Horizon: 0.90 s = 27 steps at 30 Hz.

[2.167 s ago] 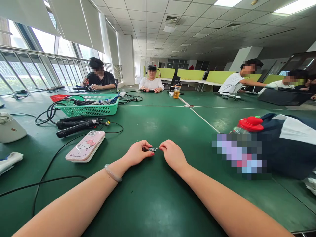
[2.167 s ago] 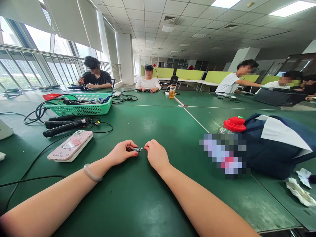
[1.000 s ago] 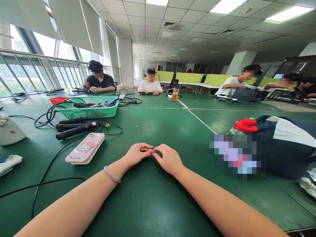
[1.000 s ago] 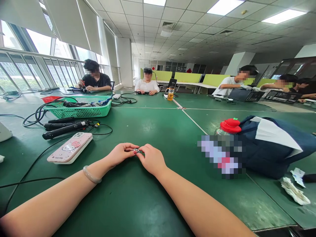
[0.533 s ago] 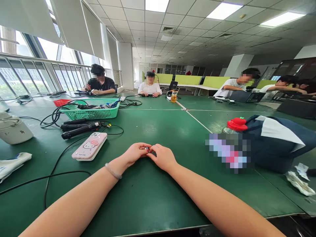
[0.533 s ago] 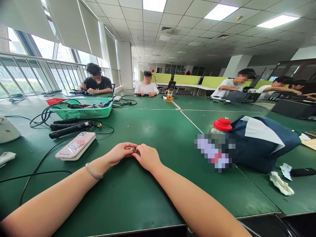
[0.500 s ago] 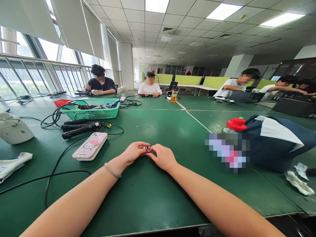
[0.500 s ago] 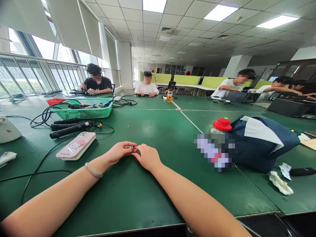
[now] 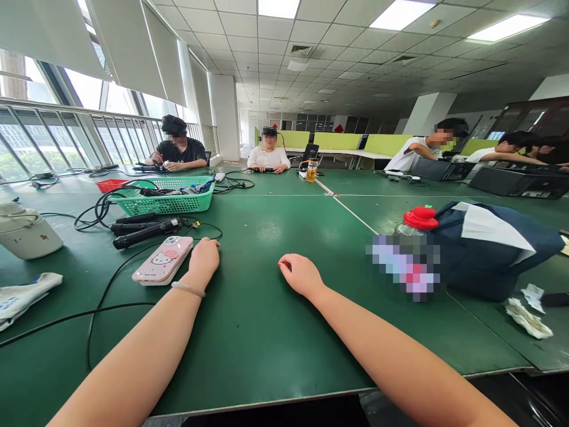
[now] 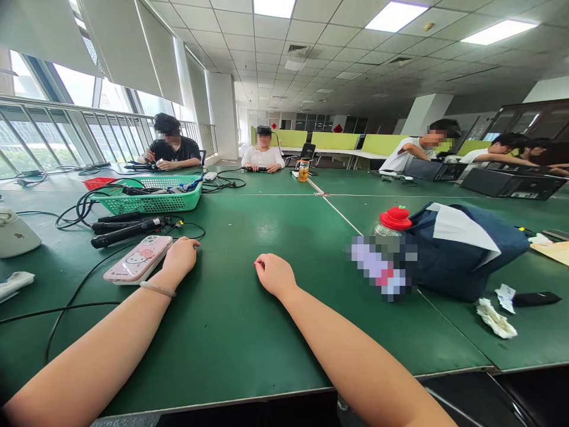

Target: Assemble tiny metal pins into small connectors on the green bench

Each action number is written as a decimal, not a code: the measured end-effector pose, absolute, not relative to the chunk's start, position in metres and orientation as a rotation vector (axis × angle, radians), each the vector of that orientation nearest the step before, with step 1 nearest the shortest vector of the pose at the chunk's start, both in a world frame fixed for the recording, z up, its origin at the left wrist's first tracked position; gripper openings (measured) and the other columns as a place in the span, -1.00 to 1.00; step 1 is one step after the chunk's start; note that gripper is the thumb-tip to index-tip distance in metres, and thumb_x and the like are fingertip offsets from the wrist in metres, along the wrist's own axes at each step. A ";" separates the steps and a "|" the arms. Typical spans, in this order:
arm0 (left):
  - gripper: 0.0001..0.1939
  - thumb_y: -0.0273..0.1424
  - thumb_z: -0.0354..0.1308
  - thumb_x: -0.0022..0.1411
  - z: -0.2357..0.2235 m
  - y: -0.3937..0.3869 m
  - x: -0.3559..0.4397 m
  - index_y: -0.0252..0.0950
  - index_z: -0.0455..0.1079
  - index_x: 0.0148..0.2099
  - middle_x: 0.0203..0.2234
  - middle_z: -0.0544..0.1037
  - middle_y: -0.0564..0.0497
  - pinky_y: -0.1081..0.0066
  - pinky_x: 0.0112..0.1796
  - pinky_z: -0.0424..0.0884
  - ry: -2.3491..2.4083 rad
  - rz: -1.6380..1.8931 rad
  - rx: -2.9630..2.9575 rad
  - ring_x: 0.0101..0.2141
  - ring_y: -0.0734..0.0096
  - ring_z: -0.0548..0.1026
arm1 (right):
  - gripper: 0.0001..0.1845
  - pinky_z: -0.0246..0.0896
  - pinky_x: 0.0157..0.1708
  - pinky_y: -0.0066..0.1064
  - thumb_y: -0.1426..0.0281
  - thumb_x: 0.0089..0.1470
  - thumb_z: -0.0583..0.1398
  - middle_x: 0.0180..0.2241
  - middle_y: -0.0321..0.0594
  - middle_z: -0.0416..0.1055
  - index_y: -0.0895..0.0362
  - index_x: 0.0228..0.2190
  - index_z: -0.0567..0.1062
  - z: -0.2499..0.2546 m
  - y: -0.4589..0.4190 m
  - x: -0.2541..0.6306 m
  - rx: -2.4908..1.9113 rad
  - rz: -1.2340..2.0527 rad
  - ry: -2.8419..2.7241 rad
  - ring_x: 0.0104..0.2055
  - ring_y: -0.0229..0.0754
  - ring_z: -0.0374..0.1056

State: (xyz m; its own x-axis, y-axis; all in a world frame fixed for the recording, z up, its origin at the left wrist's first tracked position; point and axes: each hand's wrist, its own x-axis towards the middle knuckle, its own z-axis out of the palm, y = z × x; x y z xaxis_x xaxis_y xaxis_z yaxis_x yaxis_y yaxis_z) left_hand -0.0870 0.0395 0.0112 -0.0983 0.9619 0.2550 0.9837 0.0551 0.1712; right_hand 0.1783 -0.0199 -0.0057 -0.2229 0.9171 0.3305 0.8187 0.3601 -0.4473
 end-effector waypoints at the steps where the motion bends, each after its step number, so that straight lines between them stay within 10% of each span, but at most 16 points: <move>1: -0.65 -0.51 -0.06 0.09 0.011 0.040 -0.087 -0.35 0.45 -0.12 -0.11 0.43 -0.22 0.29 -0.15 0.34 -2.230 -0.453 -2.057 -0.21 0.14 0.46 | -0.78 0.08 -0.43 -0.47 0.35 0.12 0.01 -0.40 -0.29 0.40 0.09 -0.42 0.43 -0.006 -0.020 0.179 -1.502 0.249 -2.092 -0.39 -0.29 0.28; 27: -0.70 -0.44 0.02 0.10 0.008 0.046 -0.086 -0.37 0.45 -0.13 -0.13 0.45 -0.21 0.30 -0.10 0.29 -2.174 -0.560 -2.046 -0.15 0.12 0.42 | -0.81 0.10 -0.38 -0.48 0.39 0.08 0.04 -0.35 -0.31 0.43 0.07 -0.45 0.45 -0.005 -0.017 0.180 -1.467 0.331 -2.154 -0.35 -0.28 0.29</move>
State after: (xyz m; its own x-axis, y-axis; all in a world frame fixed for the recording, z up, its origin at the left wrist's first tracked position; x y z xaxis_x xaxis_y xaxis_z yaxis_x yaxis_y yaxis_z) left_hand -0.0858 0.0457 0.0084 -0.0896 0.9426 0.3218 0.9808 0.0273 0.1931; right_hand 0.1800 -0.0174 -0.0048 -0.2871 0.9184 0.2721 0.7941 0.3871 -0.4685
